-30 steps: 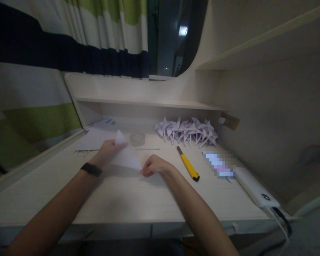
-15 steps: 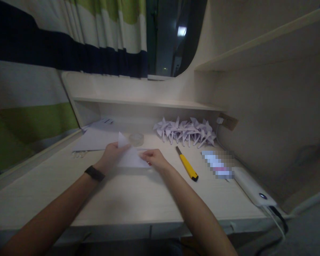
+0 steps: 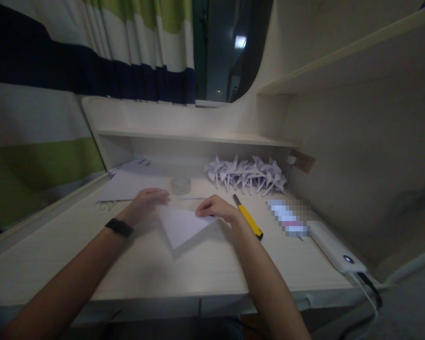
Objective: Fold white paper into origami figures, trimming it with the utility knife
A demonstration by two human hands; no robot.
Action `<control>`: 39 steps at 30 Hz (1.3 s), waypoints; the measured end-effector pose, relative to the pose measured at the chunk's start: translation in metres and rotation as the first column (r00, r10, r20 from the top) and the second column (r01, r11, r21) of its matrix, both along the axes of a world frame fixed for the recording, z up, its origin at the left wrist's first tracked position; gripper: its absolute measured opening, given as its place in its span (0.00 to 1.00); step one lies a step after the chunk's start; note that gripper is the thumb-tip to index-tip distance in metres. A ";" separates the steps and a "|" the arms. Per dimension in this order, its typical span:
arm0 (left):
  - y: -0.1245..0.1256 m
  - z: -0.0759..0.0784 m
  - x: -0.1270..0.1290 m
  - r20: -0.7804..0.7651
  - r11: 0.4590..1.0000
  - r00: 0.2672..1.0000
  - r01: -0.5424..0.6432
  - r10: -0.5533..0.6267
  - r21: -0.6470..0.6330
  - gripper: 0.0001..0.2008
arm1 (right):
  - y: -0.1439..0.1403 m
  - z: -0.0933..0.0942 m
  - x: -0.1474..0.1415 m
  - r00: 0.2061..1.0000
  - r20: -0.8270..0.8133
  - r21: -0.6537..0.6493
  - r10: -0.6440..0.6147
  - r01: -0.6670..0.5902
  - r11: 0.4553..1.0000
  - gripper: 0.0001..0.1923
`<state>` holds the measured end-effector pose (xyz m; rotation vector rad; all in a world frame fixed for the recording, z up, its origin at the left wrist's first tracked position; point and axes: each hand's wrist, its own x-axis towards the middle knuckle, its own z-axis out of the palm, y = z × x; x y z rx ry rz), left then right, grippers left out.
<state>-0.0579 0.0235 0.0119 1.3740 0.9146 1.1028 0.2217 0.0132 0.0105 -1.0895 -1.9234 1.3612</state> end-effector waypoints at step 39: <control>-0.009 -0.009 0.018 -0.649 0.822 0.663 0.560 -0.372 0.101 0.12 | -0.017 -0.009 -0.031 0.992 0.051 -0.066 0.114 -0.111 0.992 0.07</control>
